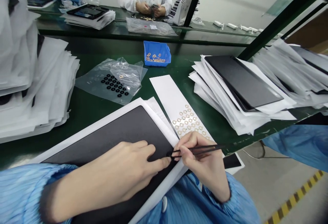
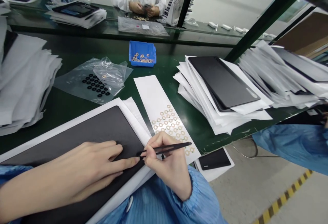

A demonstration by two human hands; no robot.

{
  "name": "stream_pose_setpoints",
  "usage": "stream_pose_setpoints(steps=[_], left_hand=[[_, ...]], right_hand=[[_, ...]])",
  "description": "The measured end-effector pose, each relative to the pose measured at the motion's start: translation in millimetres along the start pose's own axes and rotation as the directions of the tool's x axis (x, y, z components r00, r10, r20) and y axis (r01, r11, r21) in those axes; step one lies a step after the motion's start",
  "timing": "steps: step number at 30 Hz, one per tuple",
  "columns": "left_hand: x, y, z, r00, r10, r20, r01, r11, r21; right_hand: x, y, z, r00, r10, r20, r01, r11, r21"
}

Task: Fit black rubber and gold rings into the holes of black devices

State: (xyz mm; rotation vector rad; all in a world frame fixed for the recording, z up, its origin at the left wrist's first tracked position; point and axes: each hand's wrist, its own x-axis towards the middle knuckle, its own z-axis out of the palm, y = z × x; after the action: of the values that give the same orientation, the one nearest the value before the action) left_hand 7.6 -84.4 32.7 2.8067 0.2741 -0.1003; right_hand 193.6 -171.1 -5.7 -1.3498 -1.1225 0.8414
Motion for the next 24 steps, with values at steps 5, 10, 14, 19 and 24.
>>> stream_pose_setpoints(steps=[5, 10, 14, 19, 24], left_hand=[[1.0, -0.8, 0.4, 1.0, 0.001, -0.024, -0.001, 1.0, 0.007], [0.9, -2.4, 0.6, 1.0, 0.012, -0.019, -0.012, 1.0, 0.012], [-0.3, -2.7, 0.7, 1.0, 0.006, -0.028, -0.005, 1.0, 0.017], [0.2, -2.3, 0.1, 1.0, 0.006, -0.031, -0.006, 1.0, 0.01], [0.4, -2.8, 0.3, 0.999, 0.012, -0.031, -0.012, 1.0, 0.004]], right_hand=[[2.9, 7.1, -3.1, 0.996, -0.08, 0.047, 0.079, 0.996, 0.041], [4.2, 9.9, -5.2, 0.993, -0.082, 0.091, 0.072, 0.992, 0.105], [2.0, 7.3, -7.3, 0.998, -0.056, 0.018, 0.055, 0.996, 0.077], [0.6, 3.7, -10.3, 0.99, -0.131, 0.044, 0.133, 0.99, -0.051], [3.3, 2.6, -9.0, 0.987, -0.16, 0.032, 0.162, 0.985, -0.066]])
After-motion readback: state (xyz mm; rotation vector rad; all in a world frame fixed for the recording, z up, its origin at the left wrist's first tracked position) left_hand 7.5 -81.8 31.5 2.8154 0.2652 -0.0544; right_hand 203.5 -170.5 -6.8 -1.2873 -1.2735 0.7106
